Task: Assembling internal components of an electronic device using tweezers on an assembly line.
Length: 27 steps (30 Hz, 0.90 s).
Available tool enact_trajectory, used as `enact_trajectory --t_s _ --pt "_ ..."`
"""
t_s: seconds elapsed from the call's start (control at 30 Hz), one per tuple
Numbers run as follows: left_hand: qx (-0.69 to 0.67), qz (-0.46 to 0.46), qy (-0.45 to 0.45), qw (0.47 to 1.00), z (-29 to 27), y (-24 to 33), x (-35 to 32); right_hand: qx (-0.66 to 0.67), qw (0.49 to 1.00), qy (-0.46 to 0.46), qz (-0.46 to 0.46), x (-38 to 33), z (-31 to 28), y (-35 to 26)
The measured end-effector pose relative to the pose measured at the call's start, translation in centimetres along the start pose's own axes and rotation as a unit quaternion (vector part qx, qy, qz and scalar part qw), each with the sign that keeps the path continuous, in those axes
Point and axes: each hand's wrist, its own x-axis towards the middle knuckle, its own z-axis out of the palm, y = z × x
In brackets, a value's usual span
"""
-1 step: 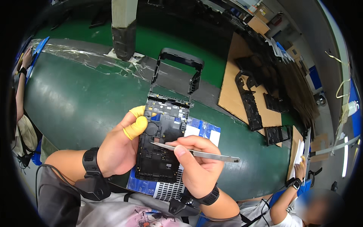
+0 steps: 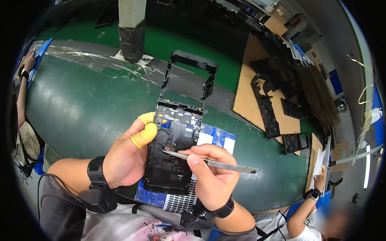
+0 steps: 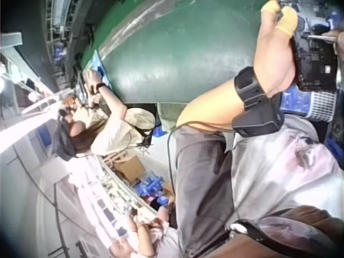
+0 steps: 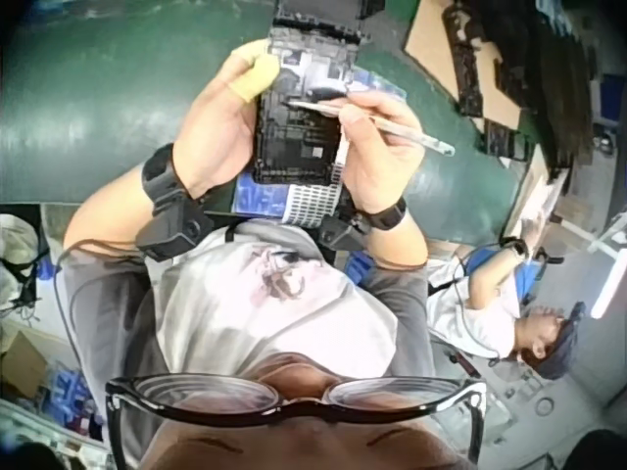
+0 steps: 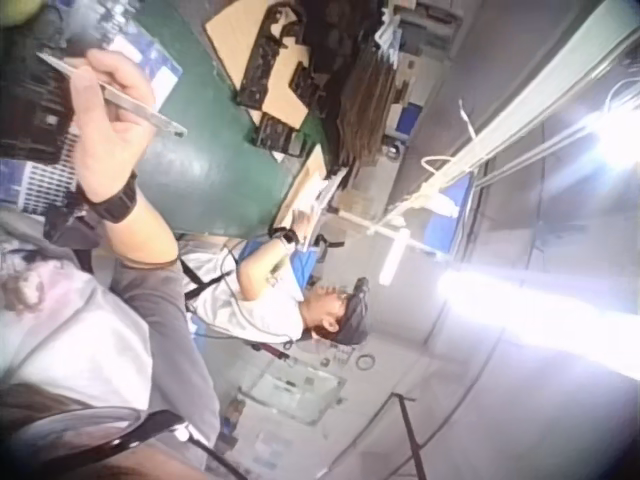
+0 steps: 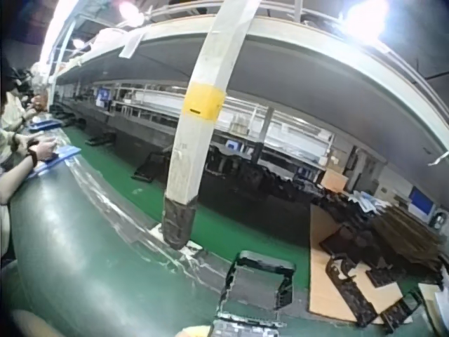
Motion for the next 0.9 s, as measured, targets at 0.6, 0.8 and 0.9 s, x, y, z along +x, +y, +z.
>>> enact_trajectory --t_s 0.6,0.8,0.9 --pt "-0.011 -0.004 -0.003 1.0 -0.01 -0.05 -0.38 -0.012 1.0 0.004 0.004 -0.38 -0.05 0.42" --pt "-0.006 0.007 0.009 1.0 0.07 -0.1 -0.35 -0.014 1.0 0.003 0.002 -0.37 -0.02 0.51" --pt "-0.006 0.007 0.005 1.0 0.05 -0.11 -0.33 -0.013 1.0 0.0 0.006 -0.31 -0.04 0.5"
